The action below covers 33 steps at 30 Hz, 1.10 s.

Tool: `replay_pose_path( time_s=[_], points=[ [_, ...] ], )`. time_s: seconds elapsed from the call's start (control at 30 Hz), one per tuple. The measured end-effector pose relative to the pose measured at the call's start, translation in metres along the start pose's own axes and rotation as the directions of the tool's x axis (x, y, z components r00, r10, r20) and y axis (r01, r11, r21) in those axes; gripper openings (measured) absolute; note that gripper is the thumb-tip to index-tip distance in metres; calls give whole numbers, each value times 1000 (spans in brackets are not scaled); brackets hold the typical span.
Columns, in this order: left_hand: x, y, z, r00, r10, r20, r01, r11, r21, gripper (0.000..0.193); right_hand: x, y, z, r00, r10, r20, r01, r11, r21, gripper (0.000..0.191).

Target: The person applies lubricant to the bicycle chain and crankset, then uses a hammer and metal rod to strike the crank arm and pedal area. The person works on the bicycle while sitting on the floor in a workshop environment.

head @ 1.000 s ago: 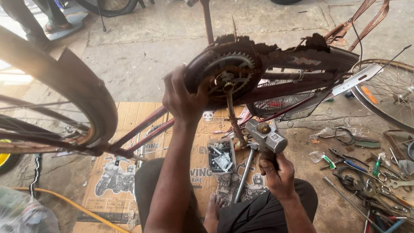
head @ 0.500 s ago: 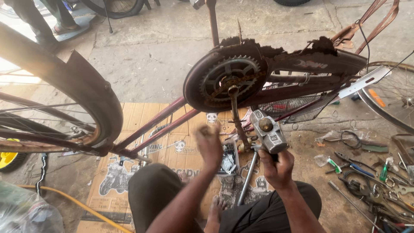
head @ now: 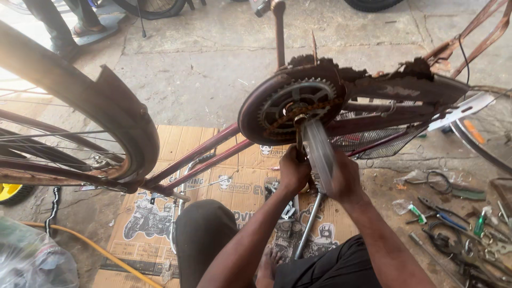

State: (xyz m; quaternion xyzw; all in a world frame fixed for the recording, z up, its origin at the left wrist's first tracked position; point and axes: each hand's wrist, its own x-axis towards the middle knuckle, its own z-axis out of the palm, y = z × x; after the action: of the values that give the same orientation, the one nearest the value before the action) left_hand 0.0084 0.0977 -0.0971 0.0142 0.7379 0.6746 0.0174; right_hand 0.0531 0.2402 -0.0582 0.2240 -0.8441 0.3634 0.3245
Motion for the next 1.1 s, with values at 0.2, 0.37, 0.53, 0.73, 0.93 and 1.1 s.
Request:
replay_pose_path(
  time_s=[0.2, 0.37, 0.53, 0.73, 0.93, 1.1],
  points=[
    [4, 2, -13, 1000, 19, -10, -18, 997, 80, 16, -21, 6, -22, 975, -53, -216, 61, 998, 33, 26],
    [3, 1, -9, 1000, 23, -5, -22, 982, 188, 13, -38, -78, -32, 821, -252, -513, 383, 908, 168, 29],
    [4, 10, -15, 996, 82, -42, -70, 971, 227, 15, 11, -6, 1, 987, 147, 58, -143, 988, -58, 22],
    [4, 6, -10, 996, -83, 14, 78, 969, 237, 14, -20, -21, -13, 945, -121, -303, 159, 982, 103, 29],
    [-1, 12, -11, 999, -2, -46, 11, 976, 216, 19, -5, -58, -18, 969, -125, -212, 133, 991, 24, 30],
    [-5, 26, -25, 998, -56, -16, 58, 967, 249, 25, 10, 17, 0, 996, -93, 18, 95, 974, -204, 31]
  ],
)
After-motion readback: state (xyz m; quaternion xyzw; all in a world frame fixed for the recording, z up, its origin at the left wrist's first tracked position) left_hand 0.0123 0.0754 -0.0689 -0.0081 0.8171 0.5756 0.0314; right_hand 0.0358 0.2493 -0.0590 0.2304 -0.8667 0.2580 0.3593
